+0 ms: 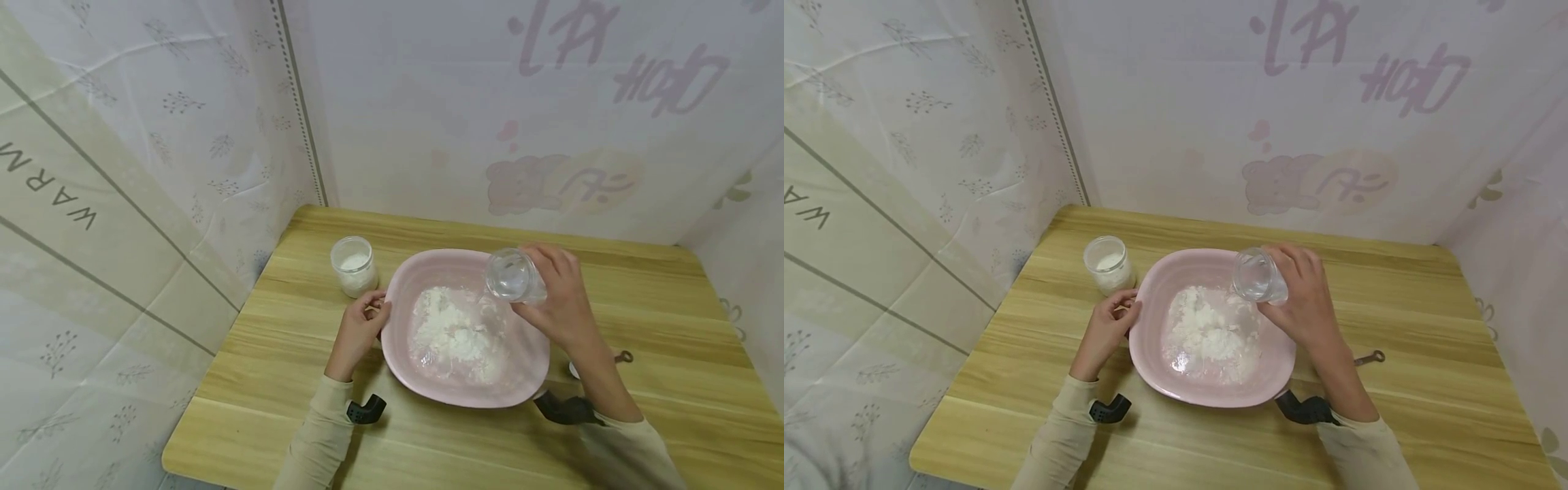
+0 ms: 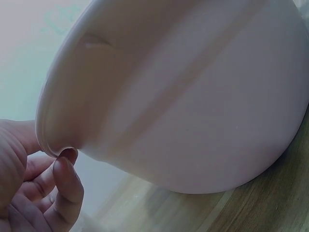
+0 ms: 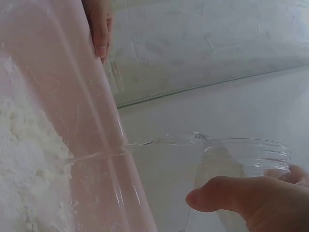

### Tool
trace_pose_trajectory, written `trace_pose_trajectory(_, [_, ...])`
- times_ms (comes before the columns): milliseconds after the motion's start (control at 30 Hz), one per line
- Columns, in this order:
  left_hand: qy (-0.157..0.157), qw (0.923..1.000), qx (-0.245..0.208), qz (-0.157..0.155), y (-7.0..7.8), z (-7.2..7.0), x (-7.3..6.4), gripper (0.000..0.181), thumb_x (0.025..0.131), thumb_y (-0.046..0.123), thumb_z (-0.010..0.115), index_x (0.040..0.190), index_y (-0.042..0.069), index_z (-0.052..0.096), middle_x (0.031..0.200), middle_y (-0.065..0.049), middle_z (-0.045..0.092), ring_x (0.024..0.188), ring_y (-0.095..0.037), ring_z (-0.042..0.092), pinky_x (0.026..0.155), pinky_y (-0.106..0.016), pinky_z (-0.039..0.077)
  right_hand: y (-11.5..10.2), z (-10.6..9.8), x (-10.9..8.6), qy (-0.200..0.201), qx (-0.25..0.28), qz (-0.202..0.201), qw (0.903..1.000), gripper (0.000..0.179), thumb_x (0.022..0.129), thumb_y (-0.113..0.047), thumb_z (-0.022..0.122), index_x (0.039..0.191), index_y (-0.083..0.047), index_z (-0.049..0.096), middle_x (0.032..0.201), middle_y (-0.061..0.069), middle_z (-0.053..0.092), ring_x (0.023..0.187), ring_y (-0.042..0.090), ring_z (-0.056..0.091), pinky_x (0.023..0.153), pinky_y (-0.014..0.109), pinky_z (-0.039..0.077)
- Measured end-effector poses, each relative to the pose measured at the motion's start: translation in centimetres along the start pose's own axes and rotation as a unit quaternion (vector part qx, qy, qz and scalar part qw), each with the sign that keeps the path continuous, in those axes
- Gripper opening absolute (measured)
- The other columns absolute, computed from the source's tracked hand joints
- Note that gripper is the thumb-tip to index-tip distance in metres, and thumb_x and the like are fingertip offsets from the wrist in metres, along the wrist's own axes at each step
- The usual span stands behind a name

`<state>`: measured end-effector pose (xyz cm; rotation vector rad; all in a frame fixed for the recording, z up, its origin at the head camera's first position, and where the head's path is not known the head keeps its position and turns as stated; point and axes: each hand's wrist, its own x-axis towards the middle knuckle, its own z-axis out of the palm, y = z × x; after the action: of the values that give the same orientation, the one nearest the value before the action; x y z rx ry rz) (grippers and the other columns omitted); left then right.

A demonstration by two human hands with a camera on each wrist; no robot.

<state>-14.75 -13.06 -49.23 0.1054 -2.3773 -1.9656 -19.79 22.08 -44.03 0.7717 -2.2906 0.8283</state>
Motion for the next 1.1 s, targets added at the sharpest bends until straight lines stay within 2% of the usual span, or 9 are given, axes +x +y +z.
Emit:
trace_pose_trajectory(300, [0.003,1.0,0.003,0.001,0.1,0.1,0.0,0.028,0.101,0.011,0.068,0.127,0.003,0.069,0.104,-0.023,0.07,0.063,-0.008,0.058,0.051,-0.023,0.046,0.1,-0.2,-0.3,0.004,-0.003,0.0,1.0,0.076,0.065,-0.019,0.089,0.135,-0.004,0.061,0.134,0.023,0.059,0.123,0.047,0.048,0.103,0.057,0.035])
trace_pose_trajectory(467, [0.005,0.9999,0.009,-0.01,1.0,0.1,-0.3,0.028,0.101,0.005,0.065,0.128,-0.003,0.067,0.105,-0.027,0.068,0.064,-0.008,0.057,0.052,-0.022,0.046,0.3,-0.3,-0.3,0.01,-0.005,-0.007,0.9999,0.076,0.063,-0.016,0.089,0.133,-0.003,0.062,0.133,0.024,0.06,0.123,0.047,0.049,0.103,0.055,0.035])
trace_pose_trajectory(600, [0.005,0.9999,0.012,-0.01,1.5,0.2,-0.5,0.028,0.101,0.003,0.064,0.128,-0.004,0.067,0.105,-0.027,0.067,0.064,-0.008,0.056,0.051,-0.02,0.045,0.3,-0.5,-0.4,0.0,-0.007,0.001,1.0,0.076,0.063,-0.014,0.09,0.133,-0.003,0.062,0.134,0.023,0.059,0.125,0.046,0.047,0.105,0.054,0.035])
trace_pose_trajectory(900, [0.007,0.9999,0.011,-0.004,-0.4,0.1,0.1,0.03,0.101,0.01,0.068,0.129,0.002,0.068,0.106,-0.023,0.069,0.064,-0.01,0.058,0.05,-0.024,0.049,0.5,-0.4,-0.5,0.0,-0.017,0.0,0.9999,0.078,0.063,-0.013,0.091,0.134,-0.004,0.061,0.134,0.024,0.059,0.124,0.046,0.048,0.104,0.056,0.035])
trace_pose_trajectory(1100, [0.01,0.9997,0.02,-0.005,-0.2,0.2,0.1,0.029,0.101,0.008,0.067,0.128,0.0,0.068,0.105,-0.024,0.069,0.064,-0.009,0.057,0.05,-0.026,0.05,0.5,-0.4,-0.5,-0.001,-0.018,0.002,0.9998,0.081,0.061,-0.009,0.092,0.135,-0.004,0.06,0.134,0.024,0.058,0.124,0.046,0.047,0.104,0.057,0.035])
